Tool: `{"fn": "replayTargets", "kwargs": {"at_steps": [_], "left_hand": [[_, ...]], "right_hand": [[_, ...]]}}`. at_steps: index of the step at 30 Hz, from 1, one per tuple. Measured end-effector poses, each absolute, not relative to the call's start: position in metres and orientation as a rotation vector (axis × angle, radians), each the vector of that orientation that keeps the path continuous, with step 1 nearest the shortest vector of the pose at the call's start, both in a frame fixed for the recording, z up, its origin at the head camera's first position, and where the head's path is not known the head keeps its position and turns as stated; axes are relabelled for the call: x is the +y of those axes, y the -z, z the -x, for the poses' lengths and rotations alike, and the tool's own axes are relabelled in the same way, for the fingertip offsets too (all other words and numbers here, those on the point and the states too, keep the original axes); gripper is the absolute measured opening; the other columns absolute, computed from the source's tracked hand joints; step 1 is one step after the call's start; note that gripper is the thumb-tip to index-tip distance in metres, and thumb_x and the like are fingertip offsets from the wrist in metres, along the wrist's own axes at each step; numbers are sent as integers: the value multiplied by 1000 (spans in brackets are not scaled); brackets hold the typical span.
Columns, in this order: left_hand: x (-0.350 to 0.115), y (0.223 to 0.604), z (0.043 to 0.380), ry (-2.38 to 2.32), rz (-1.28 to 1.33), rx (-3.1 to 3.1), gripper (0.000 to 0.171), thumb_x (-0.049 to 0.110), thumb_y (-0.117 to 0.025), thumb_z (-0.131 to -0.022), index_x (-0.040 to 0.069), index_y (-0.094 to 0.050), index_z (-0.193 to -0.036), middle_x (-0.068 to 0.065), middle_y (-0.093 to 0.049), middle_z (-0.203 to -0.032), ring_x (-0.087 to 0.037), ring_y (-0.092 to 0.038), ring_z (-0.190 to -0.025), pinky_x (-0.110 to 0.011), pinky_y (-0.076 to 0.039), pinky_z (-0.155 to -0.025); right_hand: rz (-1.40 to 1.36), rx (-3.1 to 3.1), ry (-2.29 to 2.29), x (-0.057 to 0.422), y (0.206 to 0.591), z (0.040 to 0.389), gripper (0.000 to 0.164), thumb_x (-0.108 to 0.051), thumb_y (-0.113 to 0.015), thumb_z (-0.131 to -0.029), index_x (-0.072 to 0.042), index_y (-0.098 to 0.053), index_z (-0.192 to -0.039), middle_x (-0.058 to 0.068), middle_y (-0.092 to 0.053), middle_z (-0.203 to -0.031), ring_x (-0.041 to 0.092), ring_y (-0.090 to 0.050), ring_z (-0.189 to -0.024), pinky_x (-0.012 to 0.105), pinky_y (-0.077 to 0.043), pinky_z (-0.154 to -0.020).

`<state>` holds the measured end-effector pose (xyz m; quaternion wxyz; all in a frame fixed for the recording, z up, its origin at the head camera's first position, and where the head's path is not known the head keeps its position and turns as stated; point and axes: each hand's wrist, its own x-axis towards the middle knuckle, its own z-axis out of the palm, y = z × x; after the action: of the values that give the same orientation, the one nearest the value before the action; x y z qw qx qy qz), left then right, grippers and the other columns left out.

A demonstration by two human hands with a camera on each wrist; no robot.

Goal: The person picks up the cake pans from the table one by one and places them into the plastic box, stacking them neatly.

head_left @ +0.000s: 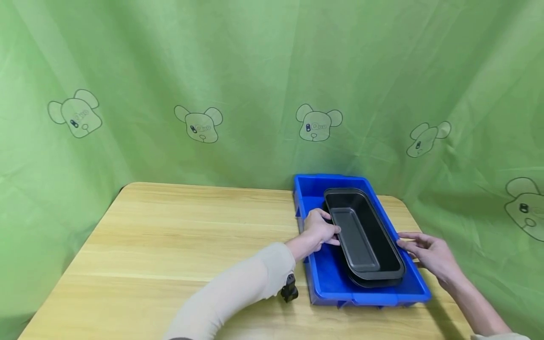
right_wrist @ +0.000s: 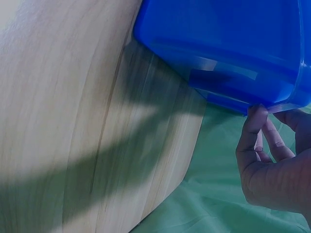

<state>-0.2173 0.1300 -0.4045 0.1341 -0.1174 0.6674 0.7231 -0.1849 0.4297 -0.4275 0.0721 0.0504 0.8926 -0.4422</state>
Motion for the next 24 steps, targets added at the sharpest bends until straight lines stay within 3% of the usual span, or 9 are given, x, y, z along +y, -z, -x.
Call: {"fn": "replayTargets", "kwargs": {"at_steps": [11, 24], "left_hand": [[137, 405, 218, -2062, 362, 1985, 33, -18, -76, -82, 2, -59, -101, -17, -66, -89, -50, -77, -81, -36, -66, -57], [140, 403, 217, -2095, 410, 1899, 36, -16, -79, -82, 0, -63, -110, -20, -73, -91, -45, -79, -82, -40, -68, -63]], "right_hand": [[-162, 2685, 1311, 429, 430, 184, 62, -40, -69, -103, 6, -57, -144, -25, -74, -90, 4, -70, -81, 31, -65, -70], [-165, 2674, 1339, 431, 431, 184, 57, -38, -70, -103, 3, -60, -142, -24, -75, -90, 5, -70, -80, 30, -64, -69]]}}
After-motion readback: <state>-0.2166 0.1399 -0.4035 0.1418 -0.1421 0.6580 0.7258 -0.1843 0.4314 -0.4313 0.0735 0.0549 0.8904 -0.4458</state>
